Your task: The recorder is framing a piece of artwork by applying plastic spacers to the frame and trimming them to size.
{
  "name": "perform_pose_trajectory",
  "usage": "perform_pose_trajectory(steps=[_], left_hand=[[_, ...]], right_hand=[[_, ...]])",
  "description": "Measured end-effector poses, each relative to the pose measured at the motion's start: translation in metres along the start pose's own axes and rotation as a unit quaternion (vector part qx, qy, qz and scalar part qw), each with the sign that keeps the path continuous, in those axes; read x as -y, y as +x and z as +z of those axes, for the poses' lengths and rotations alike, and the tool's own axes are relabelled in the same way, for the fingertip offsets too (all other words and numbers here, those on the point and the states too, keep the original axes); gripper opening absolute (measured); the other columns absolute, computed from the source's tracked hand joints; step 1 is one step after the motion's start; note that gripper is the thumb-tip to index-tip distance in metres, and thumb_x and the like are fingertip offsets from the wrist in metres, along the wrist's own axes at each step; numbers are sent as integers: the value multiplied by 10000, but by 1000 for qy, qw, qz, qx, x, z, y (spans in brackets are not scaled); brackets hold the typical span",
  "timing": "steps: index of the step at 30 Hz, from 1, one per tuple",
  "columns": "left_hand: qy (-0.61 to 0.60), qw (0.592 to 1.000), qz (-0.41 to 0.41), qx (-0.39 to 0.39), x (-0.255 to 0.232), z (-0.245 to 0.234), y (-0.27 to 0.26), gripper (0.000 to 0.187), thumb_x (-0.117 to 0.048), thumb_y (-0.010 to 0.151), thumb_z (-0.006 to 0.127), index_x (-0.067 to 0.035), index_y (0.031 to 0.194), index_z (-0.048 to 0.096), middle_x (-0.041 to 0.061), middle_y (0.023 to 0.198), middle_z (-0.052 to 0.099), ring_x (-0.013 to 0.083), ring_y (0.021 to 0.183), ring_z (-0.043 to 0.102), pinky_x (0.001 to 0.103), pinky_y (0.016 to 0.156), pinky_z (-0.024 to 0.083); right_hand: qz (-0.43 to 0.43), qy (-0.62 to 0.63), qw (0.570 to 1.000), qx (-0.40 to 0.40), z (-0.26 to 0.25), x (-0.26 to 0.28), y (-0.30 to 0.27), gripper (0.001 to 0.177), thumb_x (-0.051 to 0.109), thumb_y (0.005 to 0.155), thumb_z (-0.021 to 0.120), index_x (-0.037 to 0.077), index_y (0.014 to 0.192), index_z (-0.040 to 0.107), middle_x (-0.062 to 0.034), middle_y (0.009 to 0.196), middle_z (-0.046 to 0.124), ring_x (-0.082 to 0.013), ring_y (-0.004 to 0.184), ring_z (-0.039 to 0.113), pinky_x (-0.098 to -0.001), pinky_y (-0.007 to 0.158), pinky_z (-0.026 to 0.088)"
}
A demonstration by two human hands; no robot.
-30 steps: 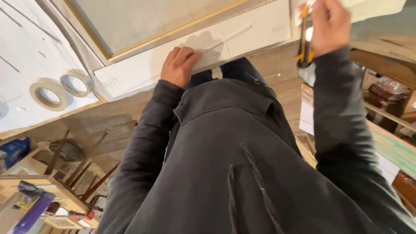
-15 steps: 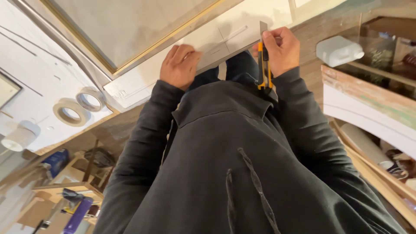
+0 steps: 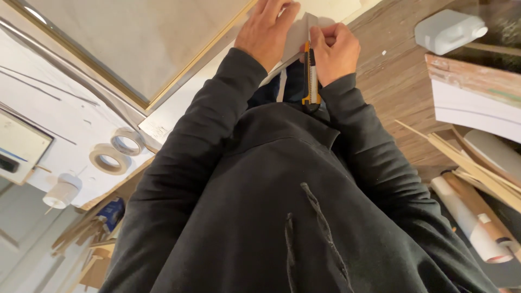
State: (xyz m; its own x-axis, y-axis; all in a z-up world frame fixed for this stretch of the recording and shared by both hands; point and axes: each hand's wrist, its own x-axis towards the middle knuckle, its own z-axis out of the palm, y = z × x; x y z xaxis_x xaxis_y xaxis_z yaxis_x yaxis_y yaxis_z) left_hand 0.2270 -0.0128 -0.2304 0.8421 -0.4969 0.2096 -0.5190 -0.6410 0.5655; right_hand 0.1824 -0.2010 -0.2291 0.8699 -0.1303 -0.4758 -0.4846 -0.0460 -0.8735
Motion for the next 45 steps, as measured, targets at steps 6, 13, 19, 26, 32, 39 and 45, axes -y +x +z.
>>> perform_pose_trajectory(steps=[6, 13, 19, 26, 32, 39, 45], left_hand=[[34, 998, -30, 38, 4, 7, -6, 189, 12, 881, 663, -33, 1038, 569, 96, 1164, 535, 315, 1135, 585, 413, 837, 563], [27, 999, -24, 17, -2, 3, 5, 231, 18, 895, 657, -25, 1110, 582, 91, 1160, 544, 317, 1106, 590, 404, 819, 568], [10, 998, -52, 26, 3, 9, 1, 207, -110, 965, 749, -29, 1023, 568, 95, 1107, 529, 317, 1052, 600, 419, 776, 570], [19, 999, -38, 20, 6, 10, 2, 268, -194, 1004, 793, -57, 971, 565, 69, 1108, 527, 275, 1011, 614, 400, 741, 566], [33, 998, -17, 40, 3, 8, 8, 295, -63, 960, 714, -80, 1248, 649, 56, 1165, 542, 261, 1049, 613, 371, 783, 587], [47, 997, -7, 58, 8, 17, 2, 378, -52, 943, 716, -123, 1310, 663, 39, 1233, 543, 236, 1165, 588, 365, 885, 591], [49, 997, -3, 57, 7, 12, 3, 397, -62, 919, 719, -115, 1309, 668, 44, 1248, 537, 251, 1186, 572, 364, 900, 591]], right_hand=[[-15, -23, 1000, -1, 1, 6, 0, 223, 128, 1054, 671, -50, 953, 584, -118, 765, 764, -139, 620, 752, -273, 551, 590], [13, 18, 1000, -6, 4, 4, 6, 222, 123, 1053, 667, -56, 951, 584, -131, 764, 757, -149, 607, 735, -283, 541, 593], [-5, 16, 1000, 11, 1, -6, 7, 206, 114, 1061, 661, -65, 993, 586, -129, 789, 762, -152, 631, 750, -283, 557, 603], [10, 14, 1000, 6, 2, -3, 9, 225, 124, 1054, 668, -75, 989, 586, -138, 785, 762, -155, 623, 748, -279, 555, 605], [29, 38, 999, 4, 3, 2, 8, 205, 115, 1042, 660, -75, 999, 598, -133, 778, 758, -156, 615, 743, -280, 558, 606], [-5, 7, 1000, -3, 4, -8, 12, 202, 107, 1049, 672, -74, 977, 618, -129, 777, 764, -155, 626, 758, -277, 555, 603], [-16, 3, 1000, -1, 8, -5, 11, 198, 100, 1061, 669, -64, 968, 609, -127, 792, 775, -153, 635, 754, -277, 557, 591]])
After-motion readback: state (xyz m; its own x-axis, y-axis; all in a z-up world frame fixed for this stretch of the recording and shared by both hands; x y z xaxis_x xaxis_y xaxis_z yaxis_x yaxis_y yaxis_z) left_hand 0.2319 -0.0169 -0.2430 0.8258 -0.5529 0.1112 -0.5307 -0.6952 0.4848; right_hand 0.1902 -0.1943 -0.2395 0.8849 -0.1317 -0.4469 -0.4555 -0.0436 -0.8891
